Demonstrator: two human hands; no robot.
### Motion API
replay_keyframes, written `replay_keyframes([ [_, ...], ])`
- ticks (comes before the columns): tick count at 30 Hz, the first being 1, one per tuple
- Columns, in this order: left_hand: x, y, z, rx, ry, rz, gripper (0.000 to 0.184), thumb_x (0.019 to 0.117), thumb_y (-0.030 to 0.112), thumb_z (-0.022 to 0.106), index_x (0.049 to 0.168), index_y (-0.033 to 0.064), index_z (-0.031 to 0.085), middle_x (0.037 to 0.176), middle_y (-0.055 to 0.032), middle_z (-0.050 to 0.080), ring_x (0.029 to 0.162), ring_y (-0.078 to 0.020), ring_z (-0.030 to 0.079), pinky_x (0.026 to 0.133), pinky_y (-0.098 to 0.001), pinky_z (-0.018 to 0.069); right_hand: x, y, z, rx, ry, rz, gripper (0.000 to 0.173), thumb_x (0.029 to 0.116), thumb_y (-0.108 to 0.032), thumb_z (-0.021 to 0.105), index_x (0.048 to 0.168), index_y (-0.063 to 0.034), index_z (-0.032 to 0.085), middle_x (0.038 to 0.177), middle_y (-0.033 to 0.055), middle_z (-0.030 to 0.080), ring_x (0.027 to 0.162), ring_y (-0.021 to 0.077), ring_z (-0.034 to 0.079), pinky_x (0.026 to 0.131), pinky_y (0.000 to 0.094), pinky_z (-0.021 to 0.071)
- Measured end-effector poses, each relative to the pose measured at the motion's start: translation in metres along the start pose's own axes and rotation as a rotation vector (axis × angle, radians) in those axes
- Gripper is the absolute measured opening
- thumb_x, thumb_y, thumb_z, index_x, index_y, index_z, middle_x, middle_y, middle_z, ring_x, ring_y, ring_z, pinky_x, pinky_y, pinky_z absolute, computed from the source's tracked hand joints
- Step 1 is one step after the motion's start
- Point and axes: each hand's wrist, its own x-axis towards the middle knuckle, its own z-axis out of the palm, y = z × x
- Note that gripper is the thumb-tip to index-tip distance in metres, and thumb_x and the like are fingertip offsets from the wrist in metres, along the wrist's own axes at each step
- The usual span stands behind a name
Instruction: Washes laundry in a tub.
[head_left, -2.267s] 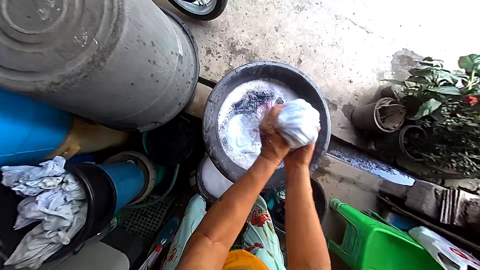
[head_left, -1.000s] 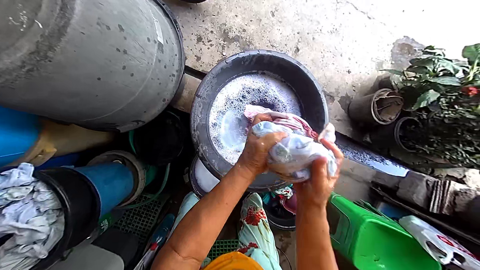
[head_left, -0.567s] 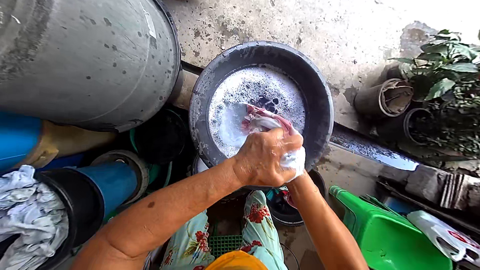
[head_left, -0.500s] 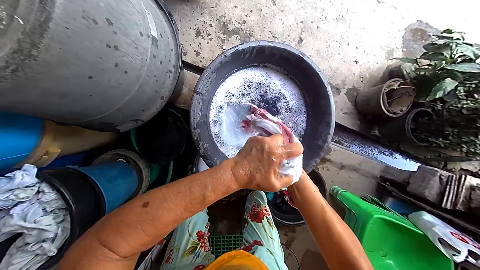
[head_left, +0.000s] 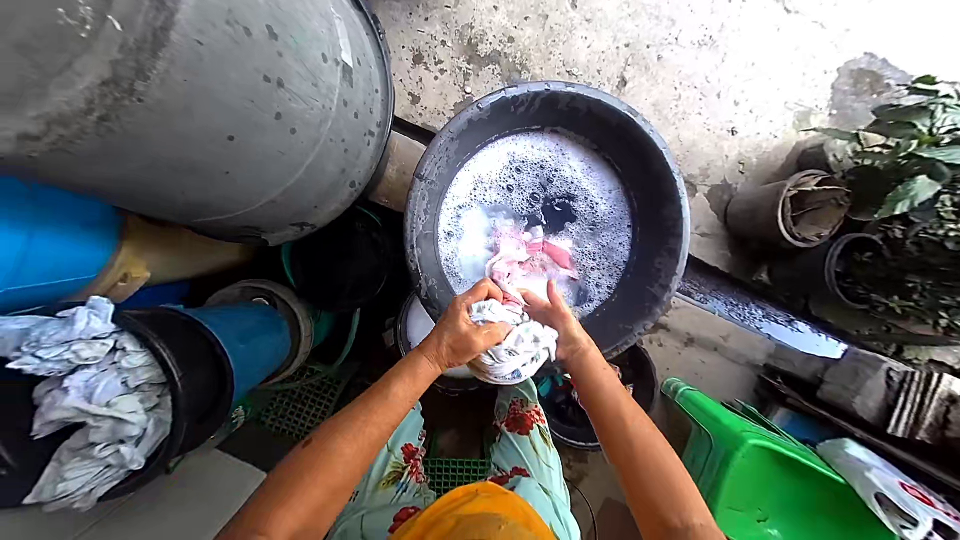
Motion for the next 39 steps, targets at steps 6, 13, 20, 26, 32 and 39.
replay_keyframes([
  [6, -0.025, -0.01, -0.005, -0.282, -0.039, -0.043, 0.083, 0.0805, 0.014, 0.071, 0.153, 0.0034, 0.033, 0.084, 0.0015, 0.065, 0.079, -0.0071, 0.066, 0.082, -0.0287, 0.058, 0.045, -0.011, 0.035, -0.032, 0.217, -0.102, 0.03, 0.1059, -0.022, 0.04, 0.103, -0.0065, 0.065, 0.085, 0.0036, 0.071, 0.079, 0.0119, 0.068, 0.076, 0.0327, 0.0586],
  [13, -0.076, -0.004, -0.044, -0.644, 0.19, -0.136, 0.036, 0.0878, 0.013, 0.054, 0.12, 0.0028, 0.065, 0.103, -0.003, 0.073, 0.092, -0.0112, 0.07, 0.086, -0.0314, 0.0594, 0.047, -0.073, 0.007, 0.019, 0.462, -0.388, 0.036, 0.1102, -0.026, 0.031, 0.12, -0.0092, 0.062, 0.102, 0.0062, 0.073, 0.094, 0.0186, 0.071, 0.084, 0.042, 0.0608],
  [20, -0.126, -0.007, -0.085, -0.73, 0.406, -0.125, 0.026, 0.0886, 0.012, 0.054, 0.111, 0.0072, 0.065, 0.099, -0.0008, 0.074, 0.092, -0.0104, 0.07, 0.086, -0.0319, 0.0589, 0.061, -0.112, 0.031, -0.055, 0.832, -0.511, 0.028, 0.1119, -0.019, 0.032, 0.127, -0.0018, 0.049, 0.103, 0.0077, 0.064, 0.091, 0.0143, 0.066, 0.082, 0.0363, 0.0593],
  [26, -0.15, -0.009, -0.08, -0.657, 0.325, -0.169, 0.024, 0.0851, 0.008, 0.059, 0.107, 0.0042, 0.067, 0.099, -0.0005, 0.071, 0.09, -0.0085, 0.068, 0.084, -0.031, 0.0573, 0.097, -0.121, 0.017, -0.299, 1.077, -0.498, 0.028, 0.1082, -0.016, 0.045, 0.126, 0.0036, 0.054, 0.108, 0.0135, 0.063, 0.096, 0.0184, 0.065, 0.084, 0.0391, 0.0585],
  [32, -0.164, -0.012, -0.084, -0.667, 0.315, -0.203, 0.023, 0.0869, 0.009, 0.058, 0.108, 0.0085, 0.067, 0.097, 0.0025, 0.072, 0.088, -0.0074, 0.069, 0.082, -0.0294, 0.0587, 0.11, -0.115, 0.015, -0.318, 1.178, -0.443, 0.028, 0.1032, -0.009, 0.052, 0.127, 0.0057, 0.054, 0.111, 0.0179, 0.062, 0.098, 0.0228, 0.064, 0.083, 0.0411, 0.0582],
  [39, -0.239, -0.015, -0.117, -0.622, 0.449, -0.306, 0.022, 0.0879, 0.015, 0.055, 0.103, 0.0173, 0.071, 0.097, 0.0057, 0.073, 0.088, -0.0047, 0.069, 0.079, -0.0261, 0.0589, 0.077, -0.166, -0.049, -0.445, 1.204, -0.419, 0.036, 0.1055, -0.011, 0.046, 0.136, 0.0062, 0.048, 0.12, 0.0202, 0.06, 0.103, 0.0241, 0.064, 0.086, 0.0423, 0.0586],
])
